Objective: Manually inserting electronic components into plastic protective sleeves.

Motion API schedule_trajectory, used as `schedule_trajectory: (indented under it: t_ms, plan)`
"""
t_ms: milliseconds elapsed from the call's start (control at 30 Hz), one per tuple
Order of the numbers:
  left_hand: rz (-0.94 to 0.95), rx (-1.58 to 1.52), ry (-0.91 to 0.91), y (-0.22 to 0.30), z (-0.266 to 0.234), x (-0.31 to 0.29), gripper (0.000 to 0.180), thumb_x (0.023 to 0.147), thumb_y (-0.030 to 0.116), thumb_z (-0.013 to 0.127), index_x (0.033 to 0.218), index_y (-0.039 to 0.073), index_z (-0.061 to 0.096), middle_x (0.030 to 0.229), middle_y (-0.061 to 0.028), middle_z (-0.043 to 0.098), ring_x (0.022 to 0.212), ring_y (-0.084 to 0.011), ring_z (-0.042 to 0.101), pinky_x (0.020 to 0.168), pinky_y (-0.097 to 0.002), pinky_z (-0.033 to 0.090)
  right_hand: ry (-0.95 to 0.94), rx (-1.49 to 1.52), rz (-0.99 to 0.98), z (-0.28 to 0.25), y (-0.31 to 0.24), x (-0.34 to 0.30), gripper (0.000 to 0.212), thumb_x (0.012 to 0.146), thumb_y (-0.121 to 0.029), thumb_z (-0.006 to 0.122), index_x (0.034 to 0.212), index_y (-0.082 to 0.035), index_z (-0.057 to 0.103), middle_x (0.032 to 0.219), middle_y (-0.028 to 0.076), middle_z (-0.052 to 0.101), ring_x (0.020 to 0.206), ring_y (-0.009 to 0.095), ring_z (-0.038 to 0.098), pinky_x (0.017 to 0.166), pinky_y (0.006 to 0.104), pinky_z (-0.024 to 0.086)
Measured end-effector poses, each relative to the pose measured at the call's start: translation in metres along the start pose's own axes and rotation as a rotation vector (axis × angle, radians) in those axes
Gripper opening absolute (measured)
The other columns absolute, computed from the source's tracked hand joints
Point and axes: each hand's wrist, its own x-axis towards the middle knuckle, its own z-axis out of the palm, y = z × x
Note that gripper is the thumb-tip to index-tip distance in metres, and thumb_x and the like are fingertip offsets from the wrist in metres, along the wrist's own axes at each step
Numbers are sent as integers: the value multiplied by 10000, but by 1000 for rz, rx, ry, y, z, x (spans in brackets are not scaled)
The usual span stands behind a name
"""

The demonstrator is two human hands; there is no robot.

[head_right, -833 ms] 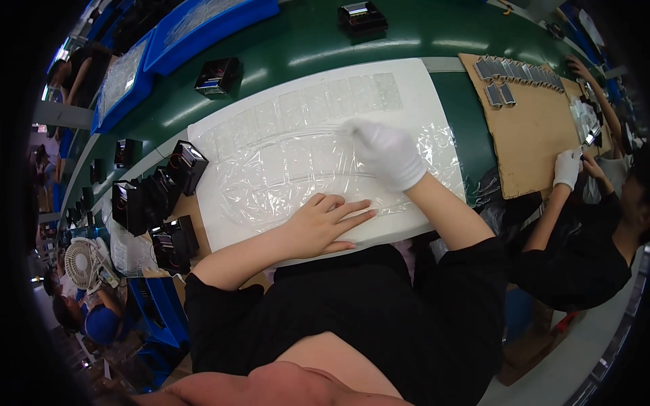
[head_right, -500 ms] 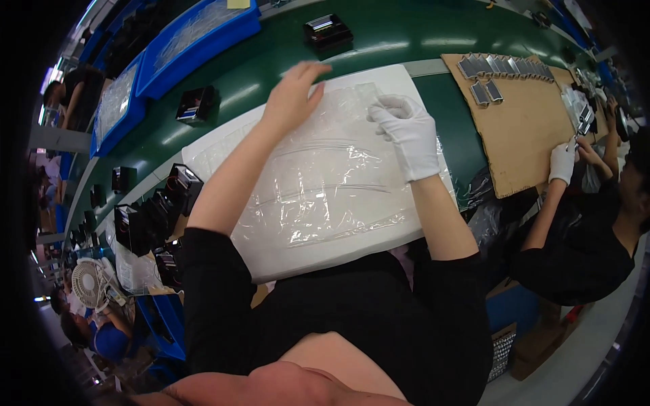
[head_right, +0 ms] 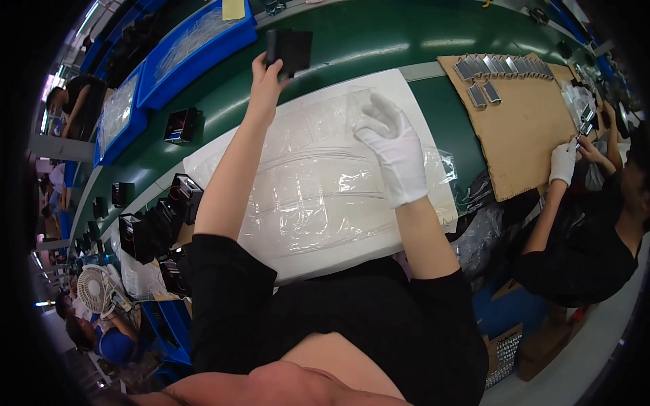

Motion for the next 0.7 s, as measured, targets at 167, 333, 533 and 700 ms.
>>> schedule_trajectory:
  t_ms: [167, 333, 533, 700]
  plan:
    - [-376, -404, -157, 28, -54, -73, 562, 1013, 511, 527, 1289, 22, 563, 1117, -185, 668, 940, -285, 698, 677, -373, 624, -163, 65, 115, 22, 9, -7, 225, 918, -59, 729, 1116, 27, 665, 870, 111, 717, 791, 171, 713, 755, 245, 597]
    - [-597, -603, -282, 35, -73, -114, 614, 1005, 563, 517, 1301, 28, 568, 1019, -156, 706, 769, -251, 721, 563, -319, 605, -256, -8, 205, 42, 7, -25, 234, 917, -57, 727, 1119, 37, 655, 862, 115, 715, 785, 180, 720, 747, 245, 599]
    - [-588, -598, -181, 46, -72, -132, 667, 1003, 603, 500, 1323, 20, 561, 1051, -162, 706, 819, -232, 717, 611, -299, 594, -331, -157, 232, 49, 3, -37, 230, 925, -68, 719, 1130, 18, 658, 860, 93, 720, 776, 155, 716, 717, 241, 587]
    - [-522, -408, -165, 33, -63, -136, 620, 1016, 545, 529, 1343, 19, 551, 1086, -158, 693, 892, -212, 700, 698, -280, 581, -428, -477, 10, 44, 3, -41, 238, 956, -160, 694, 1136, -9, 655, 858, 85, 711, 746, 177, 707, 710, 281, 581]
